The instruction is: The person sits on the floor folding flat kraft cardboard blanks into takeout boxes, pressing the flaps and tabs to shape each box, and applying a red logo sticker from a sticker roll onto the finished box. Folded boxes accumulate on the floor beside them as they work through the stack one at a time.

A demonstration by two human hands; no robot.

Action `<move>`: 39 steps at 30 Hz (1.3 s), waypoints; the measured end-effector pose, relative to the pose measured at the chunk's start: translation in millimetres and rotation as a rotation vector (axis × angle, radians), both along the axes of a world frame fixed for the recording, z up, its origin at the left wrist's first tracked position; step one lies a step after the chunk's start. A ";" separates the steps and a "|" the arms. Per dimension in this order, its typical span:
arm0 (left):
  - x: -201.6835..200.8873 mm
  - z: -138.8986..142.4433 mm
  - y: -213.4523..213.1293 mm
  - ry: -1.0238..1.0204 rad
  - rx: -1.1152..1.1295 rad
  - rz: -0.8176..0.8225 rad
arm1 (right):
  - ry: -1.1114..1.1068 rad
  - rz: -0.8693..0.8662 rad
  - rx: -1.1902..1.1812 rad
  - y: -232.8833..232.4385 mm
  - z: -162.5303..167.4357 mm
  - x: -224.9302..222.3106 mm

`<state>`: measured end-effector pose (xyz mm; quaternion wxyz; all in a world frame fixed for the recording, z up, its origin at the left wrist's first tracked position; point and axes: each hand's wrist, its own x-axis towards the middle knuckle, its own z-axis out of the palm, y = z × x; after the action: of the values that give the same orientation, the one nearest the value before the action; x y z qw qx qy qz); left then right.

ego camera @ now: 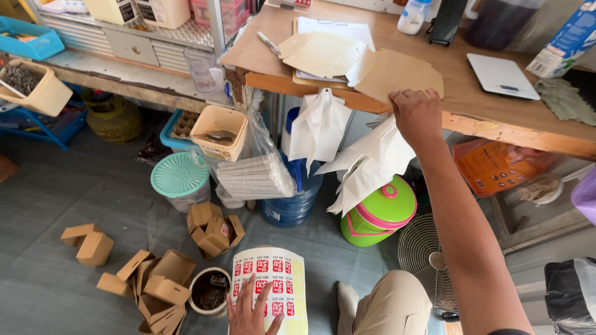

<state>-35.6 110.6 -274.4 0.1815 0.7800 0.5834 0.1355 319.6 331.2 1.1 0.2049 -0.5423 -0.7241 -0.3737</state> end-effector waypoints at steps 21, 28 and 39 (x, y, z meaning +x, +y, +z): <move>100.1 1.5 -29.7 -1.586 -0.389 -0.462 | 0.464 0.641 -0.280 -314.0 -317.5 -44.7; 125.7 -27.5 -43.4 -1.540 -0.582 0.182 | 0.818 0.454 -0.472 -393.1 -317.5 -56.2; 118.6 -26.9 -62.6 -1.423 -0.514 0.056 | 2.199 0.500 -0.262 -381.5 -291.0 -32.0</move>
<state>83.1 48.0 -301.3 0.6869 0.4223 0.3583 0.4706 287.5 -50.3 -289.9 0.7403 -0.4338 -0.2728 0.4352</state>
